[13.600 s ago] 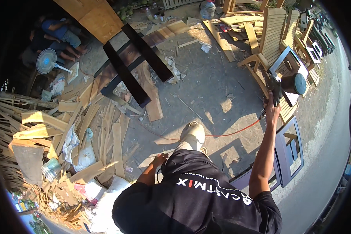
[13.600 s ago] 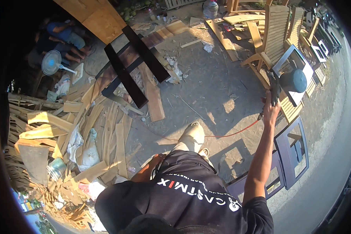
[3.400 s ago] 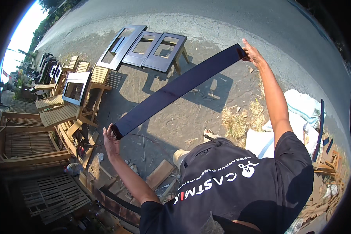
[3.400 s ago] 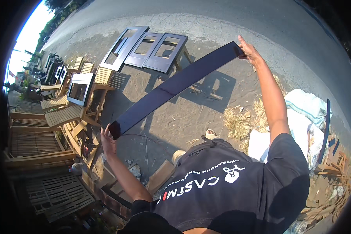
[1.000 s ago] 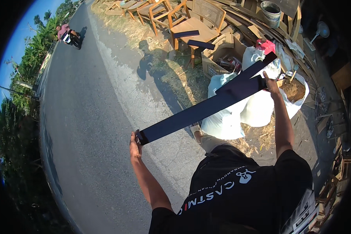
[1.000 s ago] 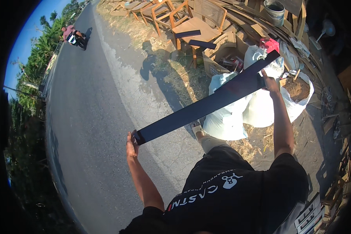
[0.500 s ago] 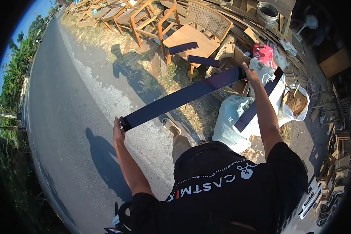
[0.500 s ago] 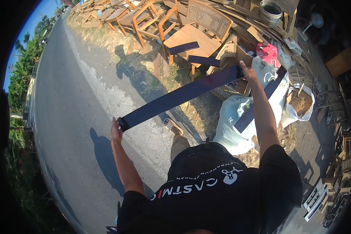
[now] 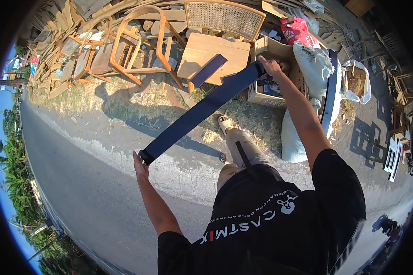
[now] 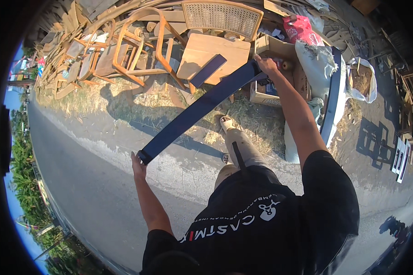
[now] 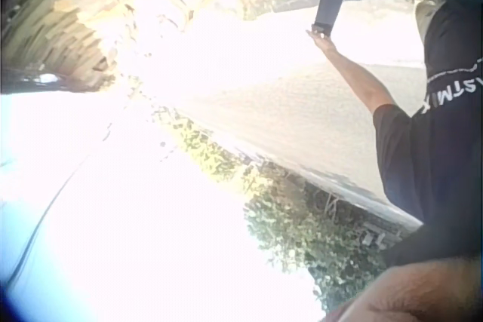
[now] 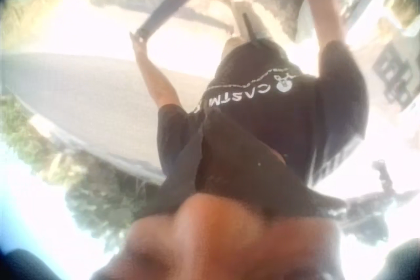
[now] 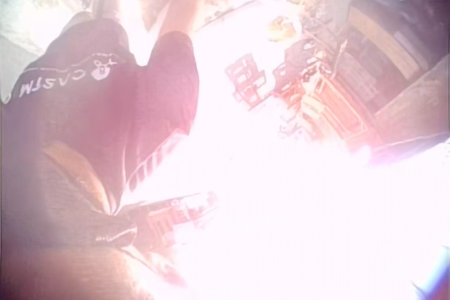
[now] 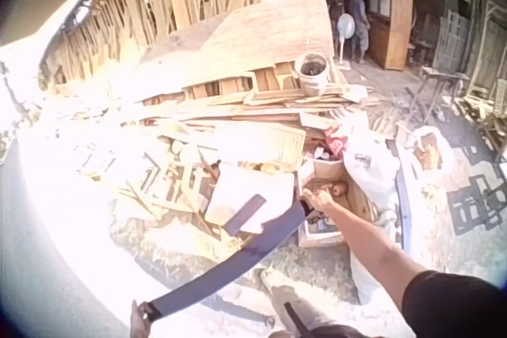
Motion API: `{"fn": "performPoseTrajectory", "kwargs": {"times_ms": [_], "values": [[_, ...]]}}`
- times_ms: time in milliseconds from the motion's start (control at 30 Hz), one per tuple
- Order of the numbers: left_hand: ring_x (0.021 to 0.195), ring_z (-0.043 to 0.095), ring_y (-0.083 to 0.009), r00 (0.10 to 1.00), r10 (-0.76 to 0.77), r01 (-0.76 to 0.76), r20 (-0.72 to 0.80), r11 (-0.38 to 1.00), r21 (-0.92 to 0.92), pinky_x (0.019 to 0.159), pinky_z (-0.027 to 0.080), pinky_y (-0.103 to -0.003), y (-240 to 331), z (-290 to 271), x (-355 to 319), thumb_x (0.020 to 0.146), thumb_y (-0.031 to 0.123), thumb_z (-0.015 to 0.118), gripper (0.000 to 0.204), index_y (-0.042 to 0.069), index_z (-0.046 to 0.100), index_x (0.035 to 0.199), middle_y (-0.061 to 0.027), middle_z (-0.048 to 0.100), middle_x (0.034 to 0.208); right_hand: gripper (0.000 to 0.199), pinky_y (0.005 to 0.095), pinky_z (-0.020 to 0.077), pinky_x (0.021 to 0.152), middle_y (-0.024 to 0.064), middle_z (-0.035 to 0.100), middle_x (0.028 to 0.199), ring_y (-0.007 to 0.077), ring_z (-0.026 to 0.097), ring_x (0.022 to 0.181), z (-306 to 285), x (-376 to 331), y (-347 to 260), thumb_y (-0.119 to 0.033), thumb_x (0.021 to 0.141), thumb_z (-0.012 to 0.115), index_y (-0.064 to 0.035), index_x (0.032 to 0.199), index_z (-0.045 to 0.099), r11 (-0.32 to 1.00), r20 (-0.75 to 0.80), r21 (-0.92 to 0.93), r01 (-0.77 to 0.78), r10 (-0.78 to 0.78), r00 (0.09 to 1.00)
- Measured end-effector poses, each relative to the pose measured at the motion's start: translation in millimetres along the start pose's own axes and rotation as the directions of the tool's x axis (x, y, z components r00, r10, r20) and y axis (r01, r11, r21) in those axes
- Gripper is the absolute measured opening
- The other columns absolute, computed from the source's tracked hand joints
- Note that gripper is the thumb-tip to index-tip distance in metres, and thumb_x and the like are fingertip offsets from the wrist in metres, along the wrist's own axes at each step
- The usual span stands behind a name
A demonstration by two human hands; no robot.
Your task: The person spray paints furniture parts using a spray gun. The person sprays paint onto wooden components, turns them over, and moves them between a workbench and a storage area.
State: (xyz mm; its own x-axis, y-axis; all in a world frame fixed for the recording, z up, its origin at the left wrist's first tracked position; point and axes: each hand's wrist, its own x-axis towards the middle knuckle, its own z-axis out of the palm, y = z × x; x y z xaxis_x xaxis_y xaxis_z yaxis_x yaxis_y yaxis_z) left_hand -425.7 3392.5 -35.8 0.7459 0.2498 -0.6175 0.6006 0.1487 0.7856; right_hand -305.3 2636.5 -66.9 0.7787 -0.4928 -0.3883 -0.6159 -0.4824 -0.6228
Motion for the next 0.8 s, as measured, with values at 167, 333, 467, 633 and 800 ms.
{"fn": "performPoseTrajectory", "kwargs": {"times_ms": [167,333,467,633,800], "values": [[0.133,0.048,-0.0297,1.000,-0.015,0.015,-0.009,1.000,0.015,0.111,0.040,-0.042,43,28,122,0.101,0.063,0.043,0.081,-0.001,0.039,0.150,-0.0174,0.044,0.150,0.081,0.0460,0.0427,0.109,0.0293,0.059,0.135,0.0437,0.054,0.130,64,115,-62,-0.076,0.094,0.037,-0.0102,0.131,0.066,0.985,0.129,-0.141,-0.102,0.121,0.984],[0.130,0.051,-0.0286,0.997,-0.040,0.040,-0.062,0.999,0.002,0.110,0.041,-0.040,48,51,242,0.102,0.061,0.044,0.074,0.003,0.045,0.148,-0.0150,0.050,0.145,0.070,0.0460,0.0436,0.107,0.0326,0.056,0.136,0.0441,0.053,0.130,151,231,-104,-0.064,0.102,0.033,-0.0110,0.143,0.054,0.967,0.188,-0.255,-0.019,0.069,0.980],[0.134,0.048,-0.0299,0.993,-0.048,0.047,-0.107,0.999,-0.003,0.112,0.039,-0.042,45,56,315,0.103,0.061,0.042,0.073,0.005,0.044,0.149,-0.0154,0.048,0.146,0.071,0.0458,0.0430,0.108,0.0279,0.058,0.137,0.0428,0.054,0.130,225,309,-120,-0.064,0.100,0.035,-0.0067,0.132,0.063,0.976,0.107,-0.040,-0.213,0.217,0.970],[0.137,0.044,-0.0307,0.991,-0.124,0.124,-0.041,0.992,-0.008,0.115,0.035,-0.043,37,113,418,0.103,0.062,0.038,0.075,0.005,0.041,0.151,-0.0161,0.044,0.149,0.068,0.0495,0.0427,0.107,0.0291,0.062,0.129,0.0445,0.055,0.126,257,411,-59,-0.058,0.102,0.030,-0.0058,0.126,0.067,0.997,-0.006,0.003,-0.082,0.082,0.997],[0.136,0.045,-0.0273,0.978,-0.201,0.199,-0.050,0.979,-0.030,0.114,0.037,-0.042,24,152,463,0.103,0.061,0.039,0.074,0.003,0.040,0.150,-0.0137,0.043,0.150,0.045,0.0416,0.0489,0.086,0.0182,0.069,0.104,0.0338,0.062,0.098,288,448,-8,-0.042,0.103,0.047,-0.0026,0.112,0.067,0.962,-0.269,0.272,-0.003,0.079,0.960]]}}
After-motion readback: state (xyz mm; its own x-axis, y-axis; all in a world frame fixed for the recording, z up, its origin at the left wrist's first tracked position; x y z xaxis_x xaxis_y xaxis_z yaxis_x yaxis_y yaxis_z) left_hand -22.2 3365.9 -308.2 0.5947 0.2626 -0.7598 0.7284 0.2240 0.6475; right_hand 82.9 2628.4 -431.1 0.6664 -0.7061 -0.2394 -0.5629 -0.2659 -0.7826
